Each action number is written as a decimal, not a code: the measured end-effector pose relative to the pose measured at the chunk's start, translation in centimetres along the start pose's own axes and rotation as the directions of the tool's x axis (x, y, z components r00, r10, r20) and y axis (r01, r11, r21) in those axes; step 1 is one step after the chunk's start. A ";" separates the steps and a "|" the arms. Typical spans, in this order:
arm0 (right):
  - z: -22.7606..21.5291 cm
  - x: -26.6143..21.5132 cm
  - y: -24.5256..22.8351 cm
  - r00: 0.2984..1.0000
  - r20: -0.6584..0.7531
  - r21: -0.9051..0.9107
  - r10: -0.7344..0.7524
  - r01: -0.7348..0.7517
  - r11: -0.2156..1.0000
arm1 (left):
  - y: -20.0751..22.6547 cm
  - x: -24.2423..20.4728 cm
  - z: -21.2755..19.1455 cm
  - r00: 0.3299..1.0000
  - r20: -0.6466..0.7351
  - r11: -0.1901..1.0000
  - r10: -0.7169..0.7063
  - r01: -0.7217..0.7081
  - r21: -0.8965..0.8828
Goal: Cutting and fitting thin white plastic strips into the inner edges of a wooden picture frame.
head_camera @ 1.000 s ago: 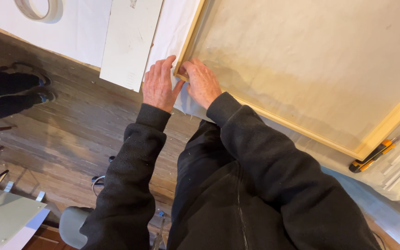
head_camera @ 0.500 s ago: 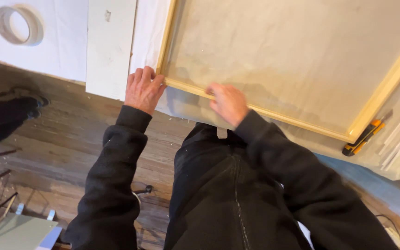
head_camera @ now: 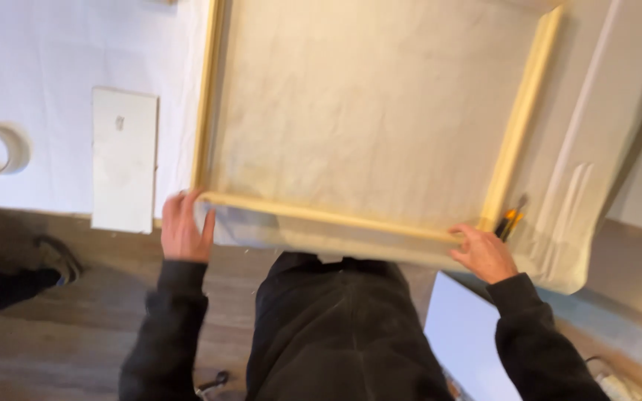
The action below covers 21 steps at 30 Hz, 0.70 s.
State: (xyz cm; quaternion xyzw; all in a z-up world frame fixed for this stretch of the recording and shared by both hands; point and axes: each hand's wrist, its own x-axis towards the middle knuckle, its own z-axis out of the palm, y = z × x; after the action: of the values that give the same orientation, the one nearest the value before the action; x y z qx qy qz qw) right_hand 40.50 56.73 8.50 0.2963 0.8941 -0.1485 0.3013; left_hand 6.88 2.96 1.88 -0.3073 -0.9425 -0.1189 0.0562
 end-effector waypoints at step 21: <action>-24.5 43.6 -12.8 0.680 -0.523 0.096 -0.515 0.647 0.757 | 38.2 4.5 2.8 0.072 0.947 -0.843 -0.314 0.438 -0.313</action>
State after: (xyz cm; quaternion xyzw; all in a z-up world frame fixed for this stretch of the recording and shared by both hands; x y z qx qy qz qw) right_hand -6.54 76.83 1.28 0.0590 0.9568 -0.2831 -0.0298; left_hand 25.85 36.12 7.23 0.5122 -0.3914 -0.6958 -0.3166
